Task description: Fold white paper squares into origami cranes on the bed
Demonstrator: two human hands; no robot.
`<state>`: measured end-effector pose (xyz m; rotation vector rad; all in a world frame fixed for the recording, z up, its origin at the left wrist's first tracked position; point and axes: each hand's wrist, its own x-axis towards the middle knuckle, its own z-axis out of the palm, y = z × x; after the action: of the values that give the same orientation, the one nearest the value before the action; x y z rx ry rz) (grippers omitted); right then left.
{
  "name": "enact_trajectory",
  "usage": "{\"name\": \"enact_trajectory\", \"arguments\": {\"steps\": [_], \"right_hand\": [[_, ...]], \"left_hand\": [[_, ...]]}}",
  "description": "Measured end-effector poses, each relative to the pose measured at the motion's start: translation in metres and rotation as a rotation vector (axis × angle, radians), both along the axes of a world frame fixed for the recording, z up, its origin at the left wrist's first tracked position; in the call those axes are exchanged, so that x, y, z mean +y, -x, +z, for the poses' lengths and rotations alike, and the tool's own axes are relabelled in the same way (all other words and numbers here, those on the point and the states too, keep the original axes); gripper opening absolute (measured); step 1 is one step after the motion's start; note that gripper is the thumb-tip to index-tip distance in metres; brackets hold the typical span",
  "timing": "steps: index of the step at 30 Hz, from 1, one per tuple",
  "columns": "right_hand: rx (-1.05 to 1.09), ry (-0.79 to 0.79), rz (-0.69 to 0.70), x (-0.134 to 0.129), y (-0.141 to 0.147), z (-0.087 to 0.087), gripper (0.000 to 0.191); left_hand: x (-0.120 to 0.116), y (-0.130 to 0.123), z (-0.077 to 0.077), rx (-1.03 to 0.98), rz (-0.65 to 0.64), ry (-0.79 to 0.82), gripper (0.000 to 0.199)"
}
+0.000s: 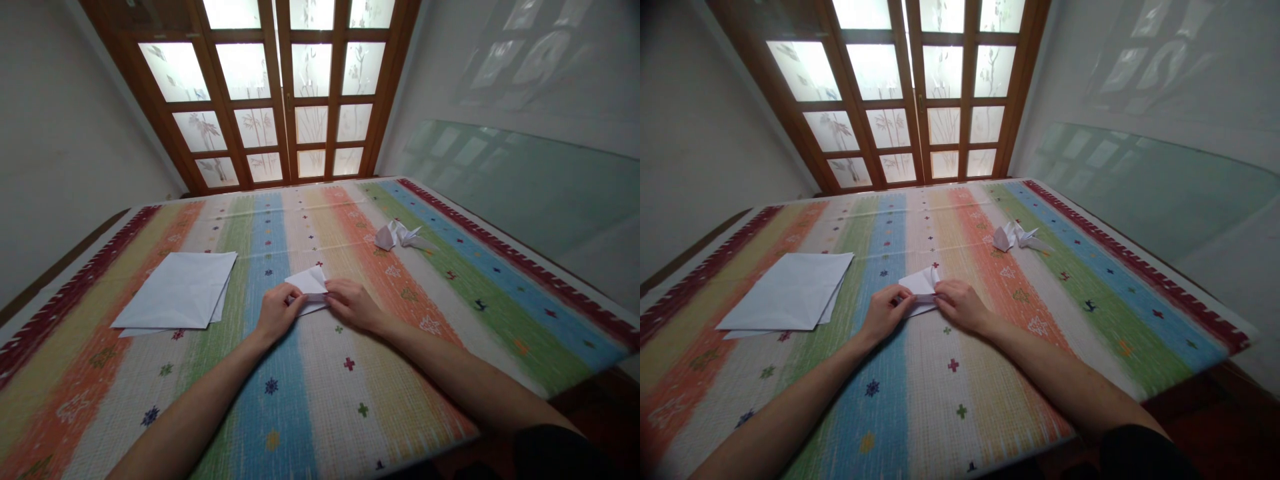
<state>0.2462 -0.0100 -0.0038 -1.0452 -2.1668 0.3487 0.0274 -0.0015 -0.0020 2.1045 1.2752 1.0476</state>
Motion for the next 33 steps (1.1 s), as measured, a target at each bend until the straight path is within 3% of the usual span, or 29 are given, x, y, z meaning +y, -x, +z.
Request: {"name": "enact_trajectory", "arguments": {"steps": [4, 10, 14, 17, 27, 30, 33], "right_hand": [[-0.2, -0.105, -0.006, -0.001, 0.003, 0.004, 0.021], [-0.453, -0.151, 0.133, 0.005, 0.016, 0.006, 0.026], [-0.527, -0.149, 0.224, 0.012, 0.028, 0.003, 0.03], [-0.506, -0.156, 0.252, 0.016, 0.038, 0.001, 0.032], [-0.443, -0.088, 0.322, 0.029, 0.059, -0.013, 0.021], [-0.392, -0.124, 0.326, 0.031, 0.057, -0.013, 0.029], [-0.362, -0.131, 0.298, 0.028, 0.055, -0.008, 0.047]], "left_hand": [[-0.002, 0.0, -0.003, 0.003, 0.01, -0.091, 0.016], [-0.007, 0.0, -0.005, 0.236, -0.025, -0.5, 0.018], [-0.007, -0.002, -0.004, 0.286, -0.047, -0.782, 0.018], [-0.006, -0.003, -0.003, 0.299, -0.06, -0.873, 0.015], [-0.006, 0.001, -0.005, 0.227, -0.134, -0.854, 0.004], [0.001, 0.007, -0.009, 0.121, -0.185, -0.651, 0.043], [0.013, 0.014, -0.014, 0.061, -0.161, -0.341, 0.082]]}}
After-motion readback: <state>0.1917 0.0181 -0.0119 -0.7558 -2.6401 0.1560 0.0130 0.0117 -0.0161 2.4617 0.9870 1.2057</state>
